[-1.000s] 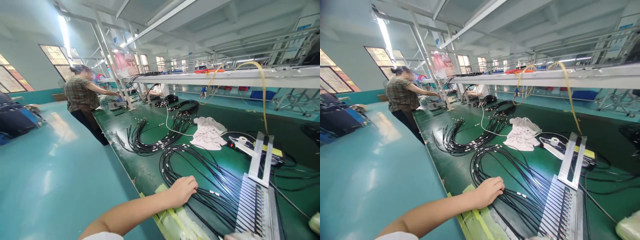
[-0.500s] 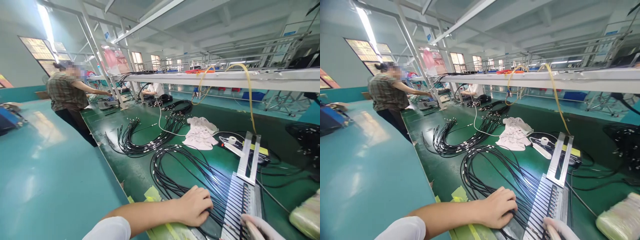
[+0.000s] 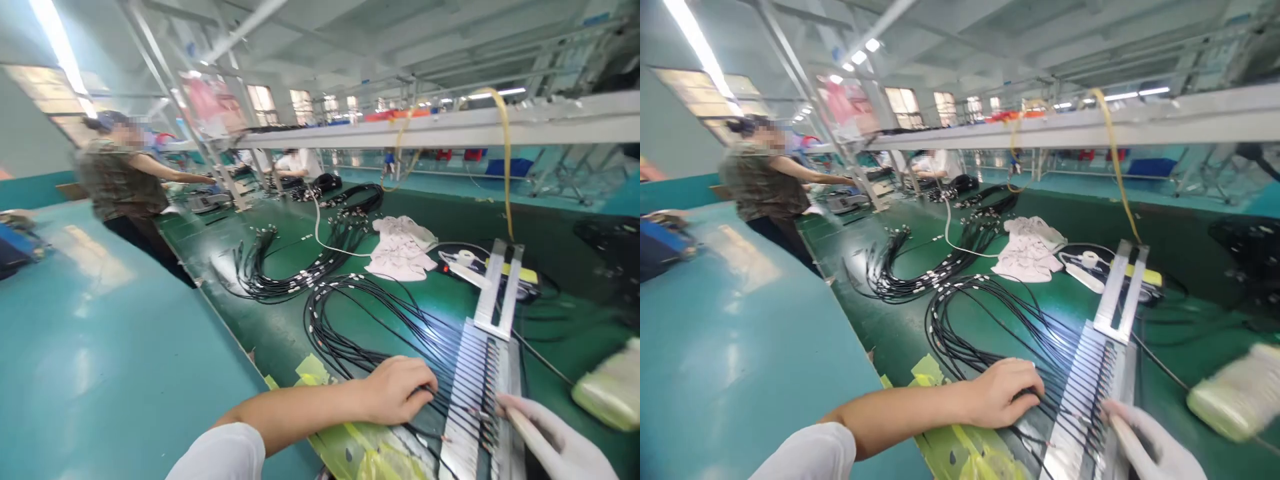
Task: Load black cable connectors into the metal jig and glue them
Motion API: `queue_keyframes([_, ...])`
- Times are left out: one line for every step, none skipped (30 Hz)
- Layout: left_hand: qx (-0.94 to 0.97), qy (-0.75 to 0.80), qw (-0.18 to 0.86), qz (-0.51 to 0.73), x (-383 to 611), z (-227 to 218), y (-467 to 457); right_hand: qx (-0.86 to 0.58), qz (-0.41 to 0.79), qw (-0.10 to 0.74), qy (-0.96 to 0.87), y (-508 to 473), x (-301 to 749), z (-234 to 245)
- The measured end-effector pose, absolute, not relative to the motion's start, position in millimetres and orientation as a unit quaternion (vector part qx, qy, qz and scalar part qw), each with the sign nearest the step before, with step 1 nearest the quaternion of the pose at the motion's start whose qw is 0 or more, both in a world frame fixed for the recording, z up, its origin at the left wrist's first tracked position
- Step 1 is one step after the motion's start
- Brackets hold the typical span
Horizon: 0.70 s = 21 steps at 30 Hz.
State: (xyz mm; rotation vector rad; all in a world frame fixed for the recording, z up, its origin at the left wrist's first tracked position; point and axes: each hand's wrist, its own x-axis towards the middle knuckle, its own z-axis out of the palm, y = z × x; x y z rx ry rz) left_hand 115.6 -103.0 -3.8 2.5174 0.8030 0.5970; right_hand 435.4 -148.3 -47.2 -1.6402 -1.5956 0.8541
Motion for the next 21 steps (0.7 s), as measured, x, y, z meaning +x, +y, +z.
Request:
queue_keyframes([0.912, 0.287, 0.210, 0.205, 121, -5, -104, -0.651, 0.309, 0.331, -0.610, -154, 433, -44])
queue_keyframes([0.915, 0.287, 0.206, 0.195, 126, -7, -104, -0.660, 0.300, 0.317, -0.611, -159, 430, -40])
queue_keyframes([0.917, 0.287, 0.204, 0.186, 131, -10, -105, -0.663, 0.294, 0.309, -0.615, -164, 426, -36])
queue_keyframes([0.919, 0.284, 0.204, 0.181, 137, -12, -104, -0.669, 0.284, 0.310, -0.613, -167, 423, -32])
queue_keyframes([0.919, 0.283, 0.210, 0.180, 142, -15, -103, -0.679, 0.271, 0.316, -0.605, -168, 420, -29])
queue_keyframes([0.917, 0.280, 0.219, 0.181, 146, -19, -100, -0.690, 0.259, 0.330, -0.590, -167, 419, -27])
queue_keyframes([0.915, 0.274, 0.234, 0.180, 150, -22, -96, -0.693, 0.255, 0.340, -0.581, -164, 418, -27])
queue_keyframes([0.913, 0.270, 0.245, 0.185, 154, -26, -93, -0.687, 0.271, 0.345, -0.579, -161, 419, -28])
queue_keyframes([0.911, 0.264, 0.253, 0.191, 157, -29, -89, -0.674, 0.284, 0.365, -0.576, -159, 420, -29])
queue_keyframes([0.909, 0.259, 0.257, 0.201, 159, -32, -87, -0.656, 0.292, 0.379, -0.583, -157, 422, -30])
queue_keyframes([0.908, 0.254, 0.255, 0.212, 160, -34, -85, -0.634, 0.297, 0.390, -0.598, -156, 424, -31])
queue_keyframes([0.908, 0.249, 0.251, 0.224, 161, -36, -84, -0.610, 0.296, 0.395, -0.620, -156, 425, -31])
queue_keyframes([0.908, 0.245, 0.246, 0.235, 162, -37, -84, -0.586, 0.289, 0.391, -0.648, -155, 427, -32])
queue_keyframes([0.907, 0.242, 0.242, 0.243, 163, -37, -84, -0.565, 0.277, 0.381, -0.677, -155, 428, -32])
queue_keyframes([0.908, 0.239, 0.238, 0.249, 164, -38, -84, -0.547, 0.260, 0.368, -0.706, -154, 430, -33])
queue_keyframes([0.909, 0.235, 0.233, 0.252, 166, -38, -84, -0.531, 0.239, 0.354, -0.732, -152, 430, -34])
queue_keyframes([0.912, 0.231, 0.225, 0.253, 167, -38, -83, -0.516, 0.219, 0.341, -0.755, -151, 431, -36])
queue_keyframes([0.916, 0.226, 0.215, 0.253, 169, -38, -83, -0.502, 0.201, 0.330, -0.774, -149, 431, -38])
queue_keyframes([0.920, 0.220, 0.205, 0.252, 171, -37, -82, -0.488, 0.189, 0.321, -0.789, -148, 431, -39])
queue_keyframes([0.923, 0.213, 0.198, 0.250, 172, -37, -82, -0.478, 0.184, 0.314, -0.799, -147, 431, -40])
queue_keyframes([0.925, 0.207, 0.196, 0.250, 173, -37, -81, -0.473, 0.187, 0.309, -0.804, -146, 430, -41])
